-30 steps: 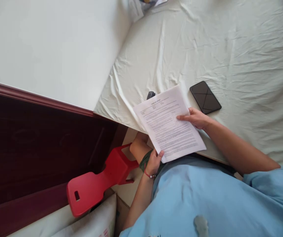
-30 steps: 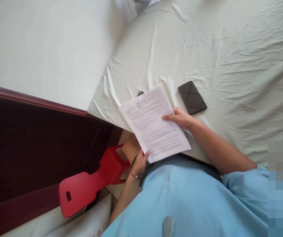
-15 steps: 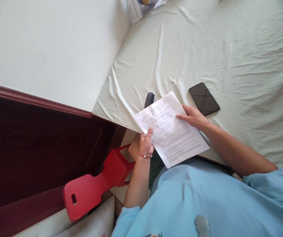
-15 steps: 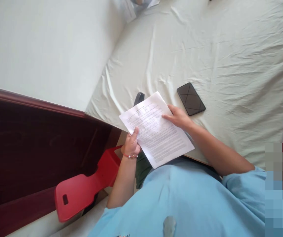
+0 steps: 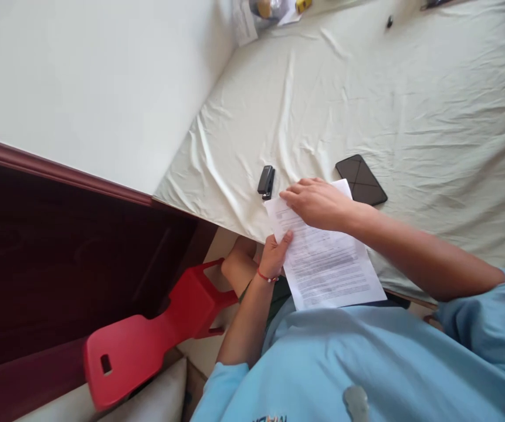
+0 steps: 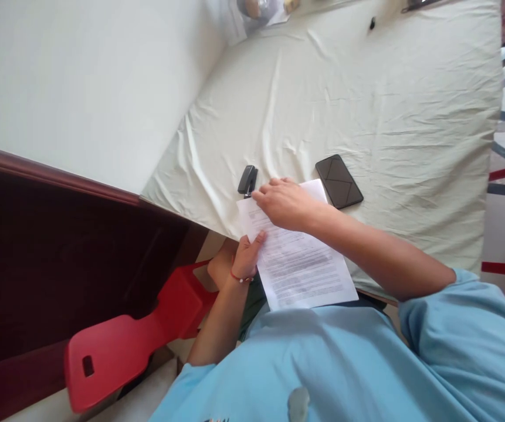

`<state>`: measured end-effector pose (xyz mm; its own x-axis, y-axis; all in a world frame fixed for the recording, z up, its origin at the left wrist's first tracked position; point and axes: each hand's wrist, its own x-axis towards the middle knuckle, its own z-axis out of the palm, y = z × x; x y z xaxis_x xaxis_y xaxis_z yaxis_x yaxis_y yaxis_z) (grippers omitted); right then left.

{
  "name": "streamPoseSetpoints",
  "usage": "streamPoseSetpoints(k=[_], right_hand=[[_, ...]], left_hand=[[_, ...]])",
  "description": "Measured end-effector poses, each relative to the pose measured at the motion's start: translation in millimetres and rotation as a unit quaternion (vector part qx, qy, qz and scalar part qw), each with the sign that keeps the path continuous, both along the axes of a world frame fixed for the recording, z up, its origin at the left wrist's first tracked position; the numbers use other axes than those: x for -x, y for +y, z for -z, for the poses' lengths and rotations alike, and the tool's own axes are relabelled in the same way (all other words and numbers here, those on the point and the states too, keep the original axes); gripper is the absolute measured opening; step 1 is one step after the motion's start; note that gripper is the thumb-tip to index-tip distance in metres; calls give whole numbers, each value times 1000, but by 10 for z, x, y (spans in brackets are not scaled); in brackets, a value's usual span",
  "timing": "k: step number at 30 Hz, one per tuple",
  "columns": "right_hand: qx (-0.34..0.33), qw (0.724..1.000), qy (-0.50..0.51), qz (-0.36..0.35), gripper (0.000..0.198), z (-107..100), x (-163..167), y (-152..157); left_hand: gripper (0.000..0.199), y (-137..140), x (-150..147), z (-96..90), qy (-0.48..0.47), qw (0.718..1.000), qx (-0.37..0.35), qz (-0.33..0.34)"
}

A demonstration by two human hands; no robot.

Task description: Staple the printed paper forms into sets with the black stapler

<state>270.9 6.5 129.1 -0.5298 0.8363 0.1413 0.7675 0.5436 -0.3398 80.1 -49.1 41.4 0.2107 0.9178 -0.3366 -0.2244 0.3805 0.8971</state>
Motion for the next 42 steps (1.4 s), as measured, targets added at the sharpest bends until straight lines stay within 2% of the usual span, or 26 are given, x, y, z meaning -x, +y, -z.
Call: streamPoseSetpoints(k=[2,9,12,16,21,24,27,30,34,36,38,42], right_hand=[[36,999,-16,-11,32,-2,56,56],[126,990,58,-5,34,-25,187,187],[138,985,102,-7,29,0,214,275],[156,977,140,-29,21,37,253,394],[157,976,150,-22,22,101,311,475],[159,980,119,-6,26,209,343,530],[165,985,52,32,29,373,368,635],[191,981,6,42,28,540,404,800],[231,971,-5,70,26,678,516,1055],[243,966,-6,89,26,707,588,1162],[249,963,-6,101,27,719,650,1236],[248,960,-3,127,28,725,705,1276]], left_hand=[[57,-15,-17,-15,-5,1000,5,-5],[53,-34,2,47,3,1000,-19,3],[50,-32,3,55,9,999,-31,18],[55,-24,-23,16,11,1000,-7,20],[63,-19,-50,13,1,998,15,-53],[63,20,-30,56,3,998,12,-61],[54,143,31,99,21,997,47,-66],[30,331,125,118,30,989,129,-69],[19,557,265,95,-18,973,222,-65],[13,631,333,72,-1,970,225,-88],[11,684,394,52,36,973,198,-114],[12,754,461,53,76,976,173,-108]])
